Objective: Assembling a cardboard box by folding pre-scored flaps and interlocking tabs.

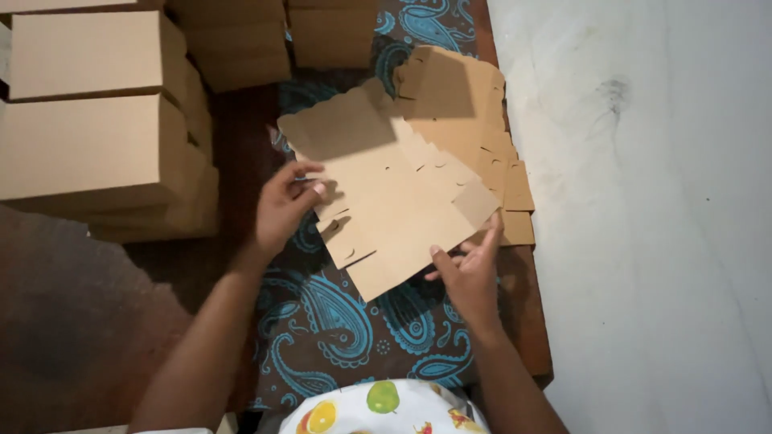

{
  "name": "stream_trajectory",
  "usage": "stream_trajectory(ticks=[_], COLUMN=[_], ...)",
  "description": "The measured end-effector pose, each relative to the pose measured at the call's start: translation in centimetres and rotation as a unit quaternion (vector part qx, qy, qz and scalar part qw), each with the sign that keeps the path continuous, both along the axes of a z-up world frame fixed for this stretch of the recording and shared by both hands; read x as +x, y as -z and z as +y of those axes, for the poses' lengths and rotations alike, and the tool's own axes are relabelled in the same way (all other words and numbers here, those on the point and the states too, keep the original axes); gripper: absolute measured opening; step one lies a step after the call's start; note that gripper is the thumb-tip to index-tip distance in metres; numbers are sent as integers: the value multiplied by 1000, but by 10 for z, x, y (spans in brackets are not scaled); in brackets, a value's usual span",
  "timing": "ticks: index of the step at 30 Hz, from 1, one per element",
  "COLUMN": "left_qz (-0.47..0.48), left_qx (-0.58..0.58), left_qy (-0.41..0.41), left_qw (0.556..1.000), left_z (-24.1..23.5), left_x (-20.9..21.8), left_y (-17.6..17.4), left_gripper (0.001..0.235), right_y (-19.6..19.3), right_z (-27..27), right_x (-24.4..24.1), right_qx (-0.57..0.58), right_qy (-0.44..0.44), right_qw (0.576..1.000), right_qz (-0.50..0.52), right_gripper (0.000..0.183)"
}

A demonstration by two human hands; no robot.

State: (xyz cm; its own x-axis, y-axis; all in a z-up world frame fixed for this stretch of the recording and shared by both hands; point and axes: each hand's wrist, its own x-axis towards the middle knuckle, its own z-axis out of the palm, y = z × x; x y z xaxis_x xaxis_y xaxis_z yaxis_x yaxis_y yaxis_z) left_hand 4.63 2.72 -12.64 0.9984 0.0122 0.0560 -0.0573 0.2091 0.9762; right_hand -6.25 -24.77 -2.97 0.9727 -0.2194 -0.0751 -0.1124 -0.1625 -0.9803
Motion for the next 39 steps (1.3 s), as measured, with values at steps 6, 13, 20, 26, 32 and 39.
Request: stream_trajectory(ticks=[6,13,20,26,32,39], left_qz=[-180,-251,-249,-252,-319,-269], left_qx=[285,293,304,323,405,561], left_qy=[-5,-21,-19,-14,10,44], left_qw=[942,922,919,912,857,782], left_z=[0,2,3,1,2,-10], left_x=[-8,-7,-9,-11,-7,-18], left_y=[-4,-7,-9,-4,5,-13], left_gripper=[21,9,6,8,18,38], right_y=[8,21,-7,-36,-75,-60], right_z=[1,-1,5,9,-15,6], right_x=[-6,-19,-37,-33,2,119], right_qx=[-103,-333,-409,-365,-294,-391], right_qy=[39,-69,-327,-451,-499,-330], right_qw=[994,938,851,812,808,835], right_qz=[-8,-69,-17,68,108,-204], right_gripper=[124,38,46,39,46,29])
